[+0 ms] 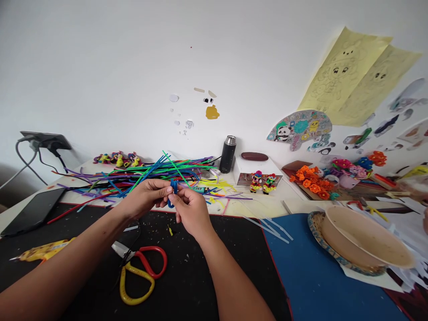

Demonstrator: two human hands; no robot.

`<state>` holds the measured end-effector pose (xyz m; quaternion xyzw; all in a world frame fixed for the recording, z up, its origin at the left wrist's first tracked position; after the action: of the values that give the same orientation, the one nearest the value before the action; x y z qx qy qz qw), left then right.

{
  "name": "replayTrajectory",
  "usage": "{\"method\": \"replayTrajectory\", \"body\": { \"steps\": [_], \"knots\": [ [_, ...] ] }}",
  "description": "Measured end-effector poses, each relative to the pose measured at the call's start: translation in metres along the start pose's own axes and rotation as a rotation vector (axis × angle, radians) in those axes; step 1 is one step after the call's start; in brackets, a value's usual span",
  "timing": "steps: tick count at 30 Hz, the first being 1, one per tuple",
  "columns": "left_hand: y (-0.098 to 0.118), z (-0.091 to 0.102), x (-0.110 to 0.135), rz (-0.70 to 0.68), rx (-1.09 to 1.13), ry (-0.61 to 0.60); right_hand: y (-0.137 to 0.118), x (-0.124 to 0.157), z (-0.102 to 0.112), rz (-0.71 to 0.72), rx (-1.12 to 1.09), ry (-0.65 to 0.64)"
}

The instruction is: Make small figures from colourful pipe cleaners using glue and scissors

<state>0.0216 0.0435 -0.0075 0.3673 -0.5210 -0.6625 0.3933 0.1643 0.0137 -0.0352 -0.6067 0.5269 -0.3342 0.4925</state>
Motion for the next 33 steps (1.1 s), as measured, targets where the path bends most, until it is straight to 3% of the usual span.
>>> {"method": "replayTrajectory", "body": {
  "steps": [13, 24, 28, 33],
  "knots": [
    [-0.004, -0.003, 0.001, 0.006, 0.052, -0.01, -0.007, 0.001, 0.002, 0.057, -0.015, 0.011],
    [-0.008, -0.009, 0.004, 0.052, 0.243, -0.072, -0.005, 0.006, -0.007, -0.148, -0.274, -0.111],
    [-0.004, -0.009, 0.002, 0.008, 0.253, 0.021, -0.004, 0.005, -0.007, -0.127, -0.235, -0.102],
    [-0.002, -0.002, -0.001, -0.038, 0.207, 0.209, -0.006, 0.005, -0.007, 0.018, -0.015, -0.053]
  ]
}}
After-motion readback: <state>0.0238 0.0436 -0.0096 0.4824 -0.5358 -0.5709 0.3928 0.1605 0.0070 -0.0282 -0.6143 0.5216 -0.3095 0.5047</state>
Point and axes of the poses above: each hand's wrist, its own x-axis away from the middle knuckle, its own z-axis out of the back of the hand, y = z × x, the point moved 5 cm from there along -x, towards the middle knuckle, and after that the axes turned 13 degrees about -x, right-handed, at the moved point
